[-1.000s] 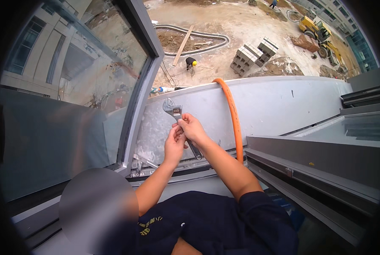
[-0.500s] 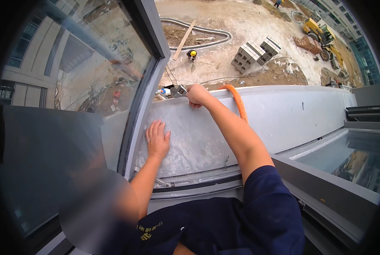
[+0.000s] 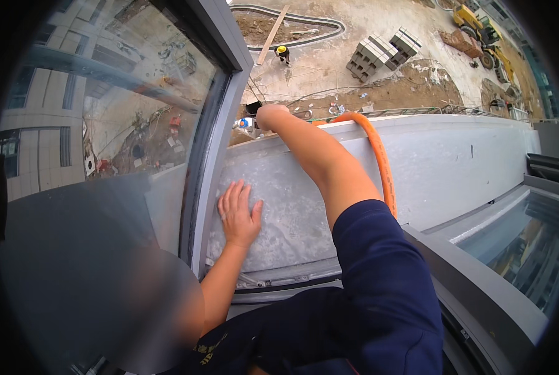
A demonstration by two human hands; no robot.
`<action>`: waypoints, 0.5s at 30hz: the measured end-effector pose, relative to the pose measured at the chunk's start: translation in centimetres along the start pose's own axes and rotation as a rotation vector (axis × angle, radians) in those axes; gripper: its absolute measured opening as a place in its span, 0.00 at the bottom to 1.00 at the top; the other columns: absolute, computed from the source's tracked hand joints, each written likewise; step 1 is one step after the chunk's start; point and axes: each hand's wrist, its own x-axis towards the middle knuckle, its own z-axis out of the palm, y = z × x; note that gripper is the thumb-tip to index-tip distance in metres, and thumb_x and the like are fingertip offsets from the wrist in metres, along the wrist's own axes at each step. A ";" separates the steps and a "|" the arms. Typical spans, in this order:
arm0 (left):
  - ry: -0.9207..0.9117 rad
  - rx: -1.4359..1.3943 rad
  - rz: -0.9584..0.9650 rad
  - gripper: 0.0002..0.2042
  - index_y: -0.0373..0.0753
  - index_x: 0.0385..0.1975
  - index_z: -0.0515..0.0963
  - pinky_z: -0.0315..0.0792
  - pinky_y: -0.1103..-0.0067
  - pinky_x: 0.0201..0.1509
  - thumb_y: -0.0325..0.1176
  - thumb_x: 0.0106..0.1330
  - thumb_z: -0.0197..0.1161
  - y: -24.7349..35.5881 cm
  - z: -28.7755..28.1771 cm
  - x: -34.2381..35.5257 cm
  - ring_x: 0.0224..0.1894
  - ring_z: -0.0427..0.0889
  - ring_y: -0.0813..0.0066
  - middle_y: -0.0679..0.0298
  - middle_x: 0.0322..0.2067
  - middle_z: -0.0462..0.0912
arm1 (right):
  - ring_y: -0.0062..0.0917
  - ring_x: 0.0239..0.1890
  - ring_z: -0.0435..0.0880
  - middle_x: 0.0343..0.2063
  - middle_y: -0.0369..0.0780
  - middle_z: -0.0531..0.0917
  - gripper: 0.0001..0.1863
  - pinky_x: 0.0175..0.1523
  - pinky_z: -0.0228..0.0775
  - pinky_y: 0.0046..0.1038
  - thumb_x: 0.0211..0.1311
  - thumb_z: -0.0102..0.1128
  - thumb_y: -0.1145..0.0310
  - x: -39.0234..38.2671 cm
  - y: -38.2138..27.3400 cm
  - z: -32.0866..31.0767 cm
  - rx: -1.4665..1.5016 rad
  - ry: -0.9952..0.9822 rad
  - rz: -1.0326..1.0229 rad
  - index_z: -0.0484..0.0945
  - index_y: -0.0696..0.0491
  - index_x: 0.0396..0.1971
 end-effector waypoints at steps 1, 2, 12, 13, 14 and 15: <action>-0.004 0.004 -0.004 0.23 0.36 0.55 0.72 0.54 0.59 0.68 0.40 0.61 0.63 -0.1 0.0 0.0 0.66 0.64 0.54 0.55 0.61 0.70 | 0.29 0.35 0.87 0.34 0.39 0.87 0.12 0.42 0.77 0.33 0.60 0.55 0.67 0.1 -0.2 0.2 -0.004 -0.014 -0.005 0.86 0.53 0.38; -0.008 0.007 -0.007 0.23 0.36 0.55 0.72 0.54 0.59 0.68 0.40 0.61 0.63 -0.1 0.0 -0.1 0.66 0.64 0.54 0.56 0.61 0.70 | 0.30 0.35 0.87 0.34 0.40 0.87 0.12 0.42 0.77 0.34 0.60 0.55 0.67 1.1 -0.2 0.7 0.018 -0.042 0.005 0.85 0.53 0.38; -0.023 0.017 0.001 0.24 0.37 0.54 0.73 0.55 0.58 0.68 0.42 0.60 0.64 -0.2 0.1 0.2 0.66 0.64 0.56 0.57 0.61 0.70 | 0.34 0.23 0.82 0.25 0.47 0.84 0.15 0.27 0.74 0.36 0.60 0.46 0.73 6.7 0.8 3.7 0.102 -0.125 -0.002 0.83 0.61 0.26; -0.024 0.017 0.003 0.24 0.37 0.54 0.73 0.55 0.58 0.68 0.42 0.60 0.65 -0.2 0.1 0.2 0.66 0.64 0.56 0.57 0.61 0.70 | 0.35 0.23 0.82 0.25 0.47 0.84 0.15 0.27 0.74 0.36 0.60 0.46 0.73 6.9 0.7 3.8 0.078 -0.144 -0.004 0.83 0.62 0.27; -0.026 0.018 0.005 0.24 0.37 0.54 0.73 0.55 0.58 0.68 0.42 0.60 0.65 -0.1 0.1 0.2 0.66 0.64 0.56 0.57 0.61 0.70 | 0.35 0.23 0.82 0.25 0.47 0.84 0.15 0.26 0.74 0.37 0.59 0.46 0.73 7.1 0.8 3.9 0.080 -0.138 -0.022 0.83 0.62 0.27; -0.026 0.019 0.005 0.24 0.37 0.54 0.73 0.55 0.58 0.68 0.42 0.60 0.65 -0.1 0.1 0.2 0.66 0.63 0.56 0.57 0.61 0.70 | 0.35 0.23 0.82 0.24 0.47 0.84 0.15 0.26 0.74 0.37 0.59 0.46 0.74 7.3 0.8 4.0 0.080 -0.133 -0.041 0.84 0.62 0.27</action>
